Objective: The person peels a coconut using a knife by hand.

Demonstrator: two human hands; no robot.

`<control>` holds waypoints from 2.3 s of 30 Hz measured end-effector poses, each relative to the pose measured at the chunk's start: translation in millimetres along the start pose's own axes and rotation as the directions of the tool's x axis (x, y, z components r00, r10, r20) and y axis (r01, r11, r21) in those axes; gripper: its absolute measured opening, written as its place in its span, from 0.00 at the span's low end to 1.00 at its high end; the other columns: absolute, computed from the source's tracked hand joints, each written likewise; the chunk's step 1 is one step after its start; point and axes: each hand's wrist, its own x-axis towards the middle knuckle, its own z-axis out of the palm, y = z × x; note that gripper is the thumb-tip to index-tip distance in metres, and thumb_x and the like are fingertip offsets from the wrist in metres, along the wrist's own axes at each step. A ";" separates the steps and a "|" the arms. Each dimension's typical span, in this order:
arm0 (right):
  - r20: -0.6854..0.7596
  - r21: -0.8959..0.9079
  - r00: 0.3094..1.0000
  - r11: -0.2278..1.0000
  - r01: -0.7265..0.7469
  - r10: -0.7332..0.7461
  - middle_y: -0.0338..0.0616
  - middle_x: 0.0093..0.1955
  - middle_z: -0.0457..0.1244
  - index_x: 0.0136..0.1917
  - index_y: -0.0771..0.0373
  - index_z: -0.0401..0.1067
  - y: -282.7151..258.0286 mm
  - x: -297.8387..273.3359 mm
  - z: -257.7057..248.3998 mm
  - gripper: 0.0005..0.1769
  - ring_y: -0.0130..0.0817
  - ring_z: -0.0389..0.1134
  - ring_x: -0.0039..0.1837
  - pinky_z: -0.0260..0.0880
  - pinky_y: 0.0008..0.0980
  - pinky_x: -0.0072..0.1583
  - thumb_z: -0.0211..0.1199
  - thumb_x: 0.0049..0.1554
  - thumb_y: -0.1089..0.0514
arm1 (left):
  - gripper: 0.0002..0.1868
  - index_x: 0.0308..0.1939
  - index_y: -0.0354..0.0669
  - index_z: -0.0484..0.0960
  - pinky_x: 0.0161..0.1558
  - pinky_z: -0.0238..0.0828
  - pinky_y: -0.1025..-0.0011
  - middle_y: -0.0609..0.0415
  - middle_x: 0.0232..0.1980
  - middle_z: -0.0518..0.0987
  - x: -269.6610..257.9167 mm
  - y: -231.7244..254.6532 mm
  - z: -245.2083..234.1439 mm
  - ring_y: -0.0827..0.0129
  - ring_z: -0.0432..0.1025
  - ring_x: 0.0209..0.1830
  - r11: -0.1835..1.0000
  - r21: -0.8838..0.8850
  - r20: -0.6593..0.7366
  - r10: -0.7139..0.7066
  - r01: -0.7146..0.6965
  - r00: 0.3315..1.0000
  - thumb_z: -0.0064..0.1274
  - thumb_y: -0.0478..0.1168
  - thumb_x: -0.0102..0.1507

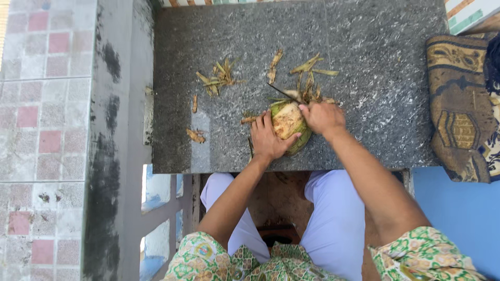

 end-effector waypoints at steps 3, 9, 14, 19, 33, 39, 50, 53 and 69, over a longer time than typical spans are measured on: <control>-0.084 -0.070 0.992 0.993 0.093 -0.099 0.57 0.48 0.71 0.58 0.59 0.74 20.3 -3.6 -3.1 0.34 0.52 0.73 0.52 0.69 0.59 0.58 0.40 0.68 0.32 | 0.65 0.72 0.29 0.61 0.68 0.56 0.49 0.35 0.68 0.65 0.4 -3.1 2.8 0.42 0.61 0.65 0.999 -0.042 0.015 -0.019 0.020 1.000 0.62 0.76 0.49; -0.117 0.037 0.991 0.997 0.067 -0.062 0.60 0.53 0.69 0.55 0.59 0.77 2.3 13.8 2.9 0.34 0.60 0.70 0.58 0.69 0.57 0.61 0.44 0.66 0.31 | 0.63 0.70 0.29 0.62 0.69 0.55 0.50 0.35 0.67 0.65 3.0 -1.7 1.4 0.43 0.60 0.66 1.000 -0.002 0.006 0.007 -0.007 1.000 0.63 0.76 0.49; -0.135 0.018 0.983 0.992 0.127 -0.124 0.63 0.51 0.69 0.55 0.61 0.77 26.5 9.8 13.4 0.33 0.62 0.71 0.56 0.70 0.59 0.59 0.44 0.67 0.33 | 0.63 0.70 0.28 0.62 0.68 0.54 0.50 0.35 0.67 0.66 3.0 -3.9 1.9 0.43 0.60 0.66 1.000 -0.029 -0.002 0.011 -0.011 1.000 0.63 0.75 0.49; -0.178 -0.051 0.974 0.990 0.133 -0.140 0.62 0.49 0.69 0.52 0.60 0.77 20.0 16.1 14.3 0.33 0.60 0.71 0.54 0.70 0.59 0.57 0.45 0.65 0.31 | 0.63 0.69 0.28 0.62 0.68 0.55 0.50 0.35 0.66 0.66 -0.3 -3.9 4.0 0.43 0.60 0.65 1.000 -0.013 0.007 0.017 -0.017 1.000 0.63 0.75 0.49; -0.074 0.059 0.992 0.992 0.109 -0.104 0.60 0.47 0.70 0.49 0.62 0.77 23.2 24.6 12.7 0.35 0.56 0.72 0.54 0.71 0.56 0.58 0.41 0.66 0.33 | 0.62 0.68 0.26 0.62 0.67 0.54 0.48 0.33 0.64 0.65 6.9 -3.5 1.0 0.42 0.60 0.65 1.000 0.006 0.061 0.015 -0.015 0.998 0.64 0.74 0.50; -0.002 0.026 0.998 0.998 0.064 -0.064 0.60 0.49 0.70 0.50 0.64 0.76 30.3 11.6 1.3 0.37 0.56 0.73 0.54 0.71 0.56 0.59 0.39 0.69 0.33 | 0.62 0.69 0.26 0.62 0.68 0.54 0.49 0.34 0.65 0.65 4.4 -7.4 6.0 0.43 0.60 0.66 0.998 0.005 0.000 0.059 -0.059 0.998 0.63 0.75 0.50; -0.237 0.279 0.969 0.950 0.139 -0.072 0.66 0.46 0.69 0.49 0.65 0.76 64.9 2.2 34.5 0.32 0.67 0.70 0.51 0.69 0.60 0.56 0.43 0.69 0.37 | 0.63 0.70 0.31 0.63 0.67 0.58 0.50 0.38 0.64 0.67 27.5 -17.0 -13.5 0.44 0.62 0.65 0.995 -0.065 0.151 0.080 -0.071 0.985 0.65 0.75 0.47; -0.250 0.326 0.963 0.928 0.179 -0.098 0.64 0.43 0.68 0.48 0.65 0.75 59.2 -18.9 32.2 0.32 0.67 0.69 0.48 0.68 0.61 0.51 0.42 0.67 0.37 | 0.64 0.71 0.32 0.62 0.67 0.58 0.50 0.38 0.65 0.67 34.7 -16.5 -15.6 0.44 0.62 0.66 0.994 -0.084 0.133 0.077 -0.066 0.988 0.67 0.73 0.46; -0.014 -0.297 0.972 0.929 0.219 -0.234 0.57 0.45 0.71 0.45 0.62 0.80 -68.3 -43.2 -38.9 0.36 0.53 0.74 0.50 0.73 0.51 0.54 0.43 0.68 0.33 | 0.61 0.71 0.28 0.57 0.70 0.49 0.48 0.34 0.67 0.64 -4.3 -33.9 11.8 0.42 0.57 0.69 0.986 -0.144 0.008 -0.079 0.079 0.997 0.63 0.71 0.52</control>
